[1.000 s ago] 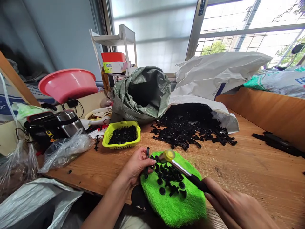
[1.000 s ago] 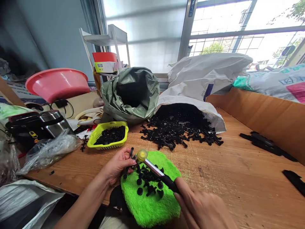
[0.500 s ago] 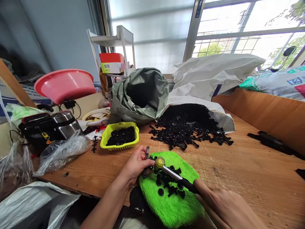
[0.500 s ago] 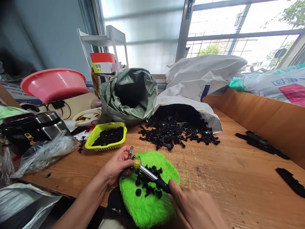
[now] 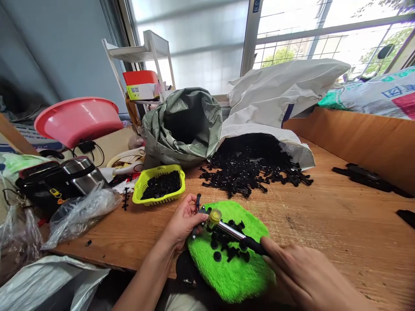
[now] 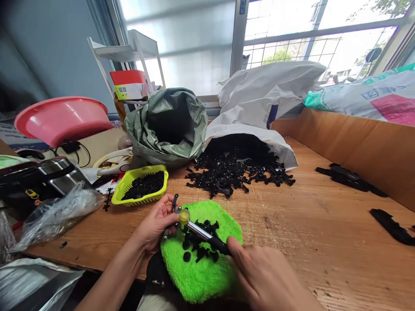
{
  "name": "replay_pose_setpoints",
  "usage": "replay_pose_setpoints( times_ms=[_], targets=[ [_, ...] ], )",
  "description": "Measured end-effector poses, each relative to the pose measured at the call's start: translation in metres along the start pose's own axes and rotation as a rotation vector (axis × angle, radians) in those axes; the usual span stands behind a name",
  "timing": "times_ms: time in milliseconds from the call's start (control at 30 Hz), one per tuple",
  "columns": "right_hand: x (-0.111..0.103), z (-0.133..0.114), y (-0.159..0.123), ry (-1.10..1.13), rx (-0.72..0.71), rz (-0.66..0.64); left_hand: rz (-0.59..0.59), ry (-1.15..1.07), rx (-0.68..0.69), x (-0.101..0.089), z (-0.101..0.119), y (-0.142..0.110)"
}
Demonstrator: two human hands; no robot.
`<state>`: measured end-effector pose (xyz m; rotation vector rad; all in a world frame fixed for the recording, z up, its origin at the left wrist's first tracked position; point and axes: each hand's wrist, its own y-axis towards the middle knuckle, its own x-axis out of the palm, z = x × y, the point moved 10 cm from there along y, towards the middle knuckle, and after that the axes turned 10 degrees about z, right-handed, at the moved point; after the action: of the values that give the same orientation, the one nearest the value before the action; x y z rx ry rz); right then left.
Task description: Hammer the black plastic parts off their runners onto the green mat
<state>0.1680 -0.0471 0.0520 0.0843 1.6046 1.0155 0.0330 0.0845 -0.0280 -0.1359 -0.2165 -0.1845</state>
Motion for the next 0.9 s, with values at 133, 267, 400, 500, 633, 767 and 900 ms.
replay_pose_setpoints(
  times_ms=[133, 267, 400, 500, 633, 767, 900],
  targets=[
    [-0.001, 0.009, -0.002, 0.055, 0.075, 0.027, -0.002, 0.011, 0.011, 0.0, 0.001, 0.0],
    [0.009, 0.008, -0.002, 0.038, 0.046, -0.05, -0.004, 0.032, 0.005, -0.001, 0.0, 0.001],
    [0.008, 0.011, -0.002, 0.037, 0.076, -0.007, -0.006, 0.04, -0.011, -0.003, -0.004, 0.002],
    [0.01, 0.005, -0.002, -0.011, 0.014, -0.019, -0.01, 0.042, -0.003, -0.003, -0.004, 0.002],
    [0.008, 0.006, -0.001, -0.02, 0.034, -0.008, -0.01, 0.025, -0.018, -0.002, -0.005, 0.001],
    [0.011, 0.003, -0.001, -0.036, 0.005, -0.036, -0.011, 0.038, -0.003, 0.0, -0.003, 0.001],
    [0.014, 0.004, -0.004, -0.022, 0.038, -0.068, -0.01, 0.025, -0.005, 0.0, -0.002, 0.001]
  ],
)
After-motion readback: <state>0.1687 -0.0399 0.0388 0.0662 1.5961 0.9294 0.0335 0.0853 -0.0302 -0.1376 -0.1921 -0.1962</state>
